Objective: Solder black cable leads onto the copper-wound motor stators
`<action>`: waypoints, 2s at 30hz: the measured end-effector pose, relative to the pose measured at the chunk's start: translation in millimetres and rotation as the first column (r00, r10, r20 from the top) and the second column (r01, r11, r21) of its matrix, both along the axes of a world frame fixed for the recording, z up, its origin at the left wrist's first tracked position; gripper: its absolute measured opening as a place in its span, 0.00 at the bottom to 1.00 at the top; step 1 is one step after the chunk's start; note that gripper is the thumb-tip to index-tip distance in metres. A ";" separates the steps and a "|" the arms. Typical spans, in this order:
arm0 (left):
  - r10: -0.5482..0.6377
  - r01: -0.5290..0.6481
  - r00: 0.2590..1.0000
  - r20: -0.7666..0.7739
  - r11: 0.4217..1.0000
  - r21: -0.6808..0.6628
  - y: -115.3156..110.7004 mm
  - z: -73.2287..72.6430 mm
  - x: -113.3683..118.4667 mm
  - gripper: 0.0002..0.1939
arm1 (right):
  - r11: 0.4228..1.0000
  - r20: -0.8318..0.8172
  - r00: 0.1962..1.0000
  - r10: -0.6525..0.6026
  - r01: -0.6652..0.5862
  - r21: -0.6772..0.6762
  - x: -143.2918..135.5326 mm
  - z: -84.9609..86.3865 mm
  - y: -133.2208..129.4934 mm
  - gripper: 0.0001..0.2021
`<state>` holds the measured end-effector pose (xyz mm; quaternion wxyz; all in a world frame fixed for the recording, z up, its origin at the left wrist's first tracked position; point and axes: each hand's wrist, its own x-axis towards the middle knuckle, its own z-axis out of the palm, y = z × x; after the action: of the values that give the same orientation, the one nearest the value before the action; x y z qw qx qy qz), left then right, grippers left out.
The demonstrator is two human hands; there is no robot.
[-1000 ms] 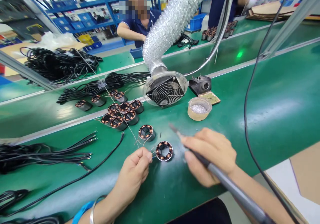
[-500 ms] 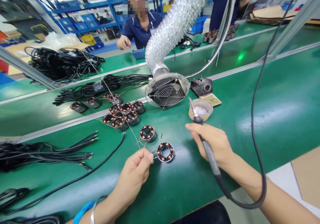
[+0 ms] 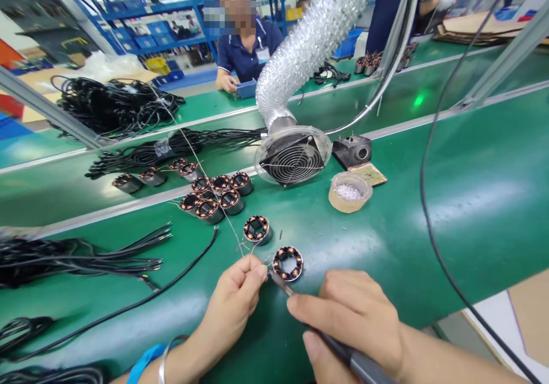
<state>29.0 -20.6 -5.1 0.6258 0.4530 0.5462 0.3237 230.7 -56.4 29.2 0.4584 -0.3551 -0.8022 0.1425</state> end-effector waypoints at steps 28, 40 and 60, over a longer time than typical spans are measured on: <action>-0.001 0.001 1.000 0.013 1.000 -0.012 0.4 0.4 0.3 0.18 | 0.997 0.019 0.997 -0.074 0.074 0.027 -1.8 4.0 -5.8 0.17; -0.011 0.012 0.999 0.031 1.000 -0.007 1.1 1.5 1.2 0.19 | 0.999 0.032 0.999 -0.005 0.003 0.050 -6.1 -5.3 -2.2 0.16; 0.014 -0.012 0.998 0.056 0.999 -0.034 -0.5 1.4 0.2 0.19 | 0.999 -0.006 0.999 -0.031 0.031 0.022 1.5 -2.6 -3.0 0.18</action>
<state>29.2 -21.1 -3.7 0.6463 0.4295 0.5367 0.3314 232.2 -59.3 26.5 0.4667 -0.3622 -0.7967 0.1277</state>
